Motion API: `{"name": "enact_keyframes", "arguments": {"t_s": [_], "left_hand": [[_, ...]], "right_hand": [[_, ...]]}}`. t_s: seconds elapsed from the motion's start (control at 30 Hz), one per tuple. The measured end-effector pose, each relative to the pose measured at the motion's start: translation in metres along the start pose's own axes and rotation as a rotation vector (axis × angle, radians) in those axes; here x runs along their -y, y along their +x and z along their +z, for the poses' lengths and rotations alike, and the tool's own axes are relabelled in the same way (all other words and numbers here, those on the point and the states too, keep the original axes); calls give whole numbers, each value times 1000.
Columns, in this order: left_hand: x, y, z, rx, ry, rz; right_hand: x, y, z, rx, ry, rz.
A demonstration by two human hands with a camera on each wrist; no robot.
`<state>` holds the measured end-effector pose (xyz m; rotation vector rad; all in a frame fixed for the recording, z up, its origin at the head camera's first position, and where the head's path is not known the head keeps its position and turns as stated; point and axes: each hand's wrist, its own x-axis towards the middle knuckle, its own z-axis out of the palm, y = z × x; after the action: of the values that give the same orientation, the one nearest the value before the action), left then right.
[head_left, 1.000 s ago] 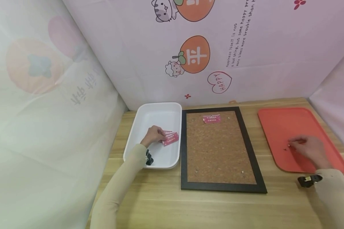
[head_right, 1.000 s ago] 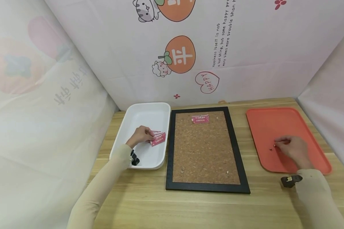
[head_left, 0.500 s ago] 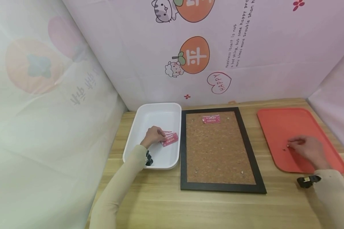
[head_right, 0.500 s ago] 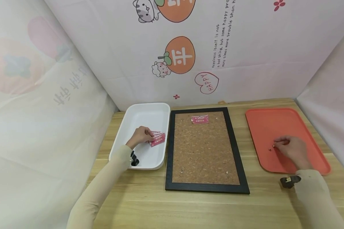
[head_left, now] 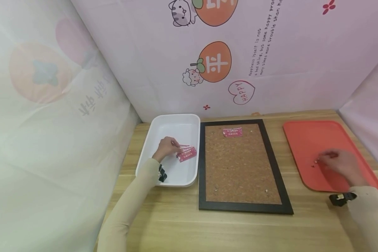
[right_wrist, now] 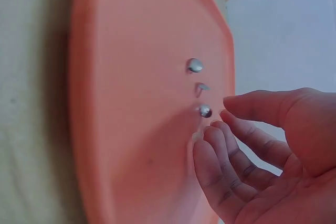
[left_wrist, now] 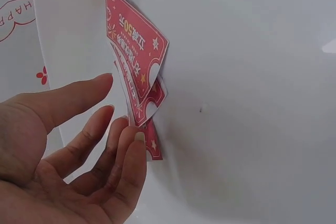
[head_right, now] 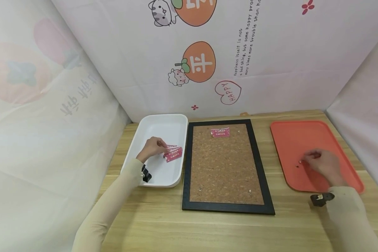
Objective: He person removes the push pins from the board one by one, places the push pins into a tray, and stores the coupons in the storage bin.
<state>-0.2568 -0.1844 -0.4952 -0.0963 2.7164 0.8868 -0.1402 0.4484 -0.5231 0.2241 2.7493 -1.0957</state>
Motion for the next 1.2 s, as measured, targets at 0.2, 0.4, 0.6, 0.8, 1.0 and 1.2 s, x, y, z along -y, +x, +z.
{"name": "enact_keyframes", "arguments": {"t_s": [0.2, 0.4, 0.6, 0.8, 1.0, 1.2], "left_hand": [[-3, 2, -6, -34, -71, 90], [-13, 3, -10, -95, -92, 156], [-29, 3, -12, -136, -109, 204], [-47, 2, -12, -141, -164, 228], [-59, 4, -10, -121, -230, 240], [-70, 6, -5, -110, -259, 279]], "right_hand": [[7, 3, -6, -37, -64, -37], [19, 8, -8, -91, -150, -67], [39, 14, -9, -76, -139, -61], [59, 21, -5, -78, -111, -67], [73, 29, 3, -91, -100, -78], [91, 37, 13, -107, -84, -122]]}}
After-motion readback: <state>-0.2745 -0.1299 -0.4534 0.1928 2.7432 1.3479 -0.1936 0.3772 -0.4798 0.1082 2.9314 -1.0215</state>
